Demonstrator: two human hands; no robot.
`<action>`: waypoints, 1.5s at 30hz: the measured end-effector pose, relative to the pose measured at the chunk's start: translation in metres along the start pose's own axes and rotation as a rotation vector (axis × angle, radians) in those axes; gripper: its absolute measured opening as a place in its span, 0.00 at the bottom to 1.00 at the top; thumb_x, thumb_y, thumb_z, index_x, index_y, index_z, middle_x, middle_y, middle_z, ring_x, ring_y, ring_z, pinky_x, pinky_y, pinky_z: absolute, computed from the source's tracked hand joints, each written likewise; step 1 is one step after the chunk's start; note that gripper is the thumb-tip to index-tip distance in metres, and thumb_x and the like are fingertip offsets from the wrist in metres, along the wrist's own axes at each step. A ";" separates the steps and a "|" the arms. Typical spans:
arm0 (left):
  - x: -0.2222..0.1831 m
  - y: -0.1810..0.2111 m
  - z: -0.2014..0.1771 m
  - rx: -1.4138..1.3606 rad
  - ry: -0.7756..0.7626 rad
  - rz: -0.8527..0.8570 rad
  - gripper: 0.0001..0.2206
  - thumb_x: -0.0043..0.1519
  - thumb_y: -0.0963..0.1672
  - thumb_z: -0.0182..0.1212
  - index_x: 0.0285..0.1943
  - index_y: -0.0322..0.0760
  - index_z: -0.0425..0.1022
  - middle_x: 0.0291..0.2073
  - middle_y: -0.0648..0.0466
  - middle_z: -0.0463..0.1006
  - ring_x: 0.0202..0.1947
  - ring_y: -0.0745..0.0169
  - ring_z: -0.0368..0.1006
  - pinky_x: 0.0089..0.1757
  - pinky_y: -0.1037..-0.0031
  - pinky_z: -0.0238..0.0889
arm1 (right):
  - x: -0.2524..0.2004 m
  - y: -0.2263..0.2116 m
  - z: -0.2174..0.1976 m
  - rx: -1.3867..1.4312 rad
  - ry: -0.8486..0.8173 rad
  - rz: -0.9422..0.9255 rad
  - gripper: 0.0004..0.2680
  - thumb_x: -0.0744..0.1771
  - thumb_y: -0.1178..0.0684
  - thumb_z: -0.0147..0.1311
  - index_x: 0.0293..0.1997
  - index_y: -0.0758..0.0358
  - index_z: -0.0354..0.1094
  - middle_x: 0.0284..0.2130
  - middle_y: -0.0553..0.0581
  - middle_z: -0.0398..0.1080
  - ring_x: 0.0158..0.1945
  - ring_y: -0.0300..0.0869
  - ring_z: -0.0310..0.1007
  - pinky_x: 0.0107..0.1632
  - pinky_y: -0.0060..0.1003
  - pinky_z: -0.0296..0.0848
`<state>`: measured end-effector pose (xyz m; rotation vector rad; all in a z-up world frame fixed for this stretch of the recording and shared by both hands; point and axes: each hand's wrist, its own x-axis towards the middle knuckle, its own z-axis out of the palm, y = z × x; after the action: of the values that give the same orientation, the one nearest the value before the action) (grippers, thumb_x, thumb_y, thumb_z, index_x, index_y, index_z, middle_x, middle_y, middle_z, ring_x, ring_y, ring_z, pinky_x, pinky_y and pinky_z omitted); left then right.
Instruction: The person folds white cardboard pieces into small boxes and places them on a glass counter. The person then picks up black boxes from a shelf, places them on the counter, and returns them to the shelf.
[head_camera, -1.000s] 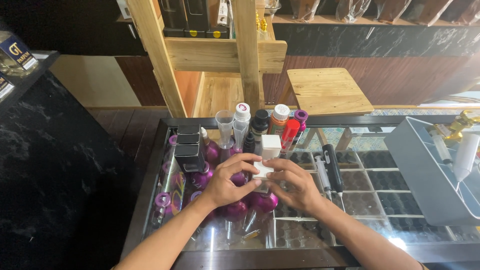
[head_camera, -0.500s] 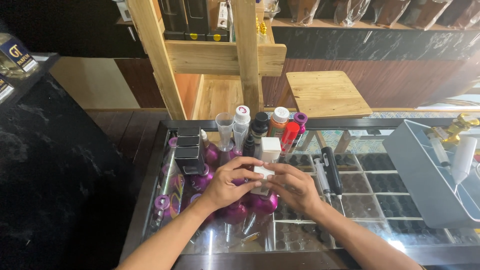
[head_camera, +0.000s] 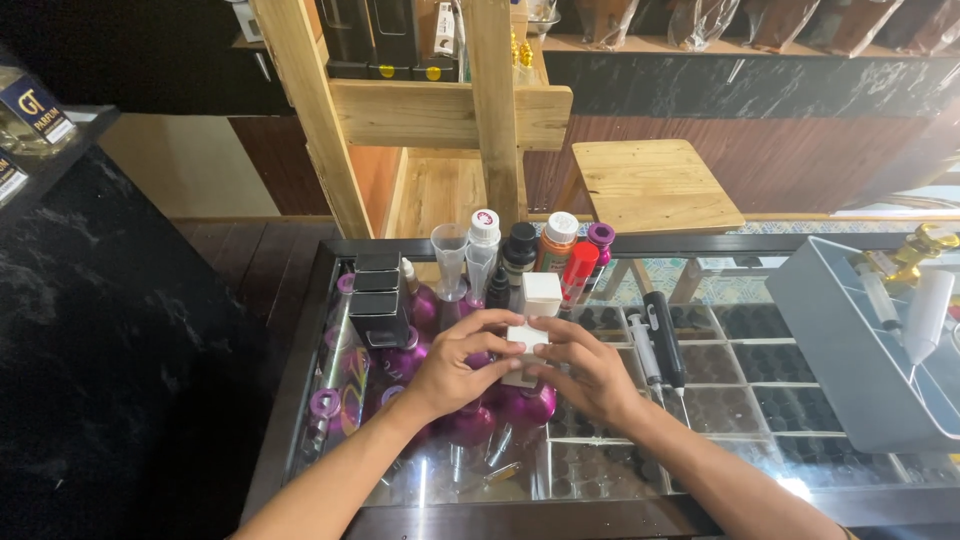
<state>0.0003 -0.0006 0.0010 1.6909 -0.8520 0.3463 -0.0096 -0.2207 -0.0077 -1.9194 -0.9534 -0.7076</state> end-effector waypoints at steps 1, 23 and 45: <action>0.001 0.001 0.000 0.008 0.010 0.009 0.08 0.55 0.40 0.74 0.42 0.43 0.85 0.50 0.53 0.82 0.48 0.54 0.79 0.46 0.65 0.76 | -0.001 0.002 0.001 0.018 0.003 0.000 0.09 0.62 0.59 0.66 0.43 0.60 0.74 0.49 0.65 0.79 0.37 0.59 0.83 0.33 0.51 0.81; -0.005 -0.007 -0.007 -0.052 -0.173 -0.271 0.32 0.49 0.38 0.76 0.65 0.36 0.67 0.52 0.39 0.79 0.52 0.40 0.77 0.47 0.61 0.79 | 0.000 0.001 -0.005 -0.042 -0.111 0.092 0.18 0.60 0.51 0.70 0.50 0.61 0.67 0.51 0.66 0.75 0.37 0.56 0.81 0.36 0.48 0.80; 0.005 -0.001 -0.016 0.310 -0.076 -0.380 0.29 0.58 0.40 0.64 0.69 0.21 0.62 0.57 0.29 0.74 0.58 0.29 0.72 0.52 0.51 0.72 | -0.001 0.011 -0.001 -0.239 -0.034 0.156 0.19 0.65 0.58 0.58 0.64 0.64 0.63 0.60 0.67 0.65 0.55 0.62 0.74 0.50 0.56 0.77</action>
<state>0.0070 0.0124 0.0083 2.1195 -0.5301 0.1581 -0.0013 -0.2251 -0.0128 -2.1941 -0.7562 -0.7241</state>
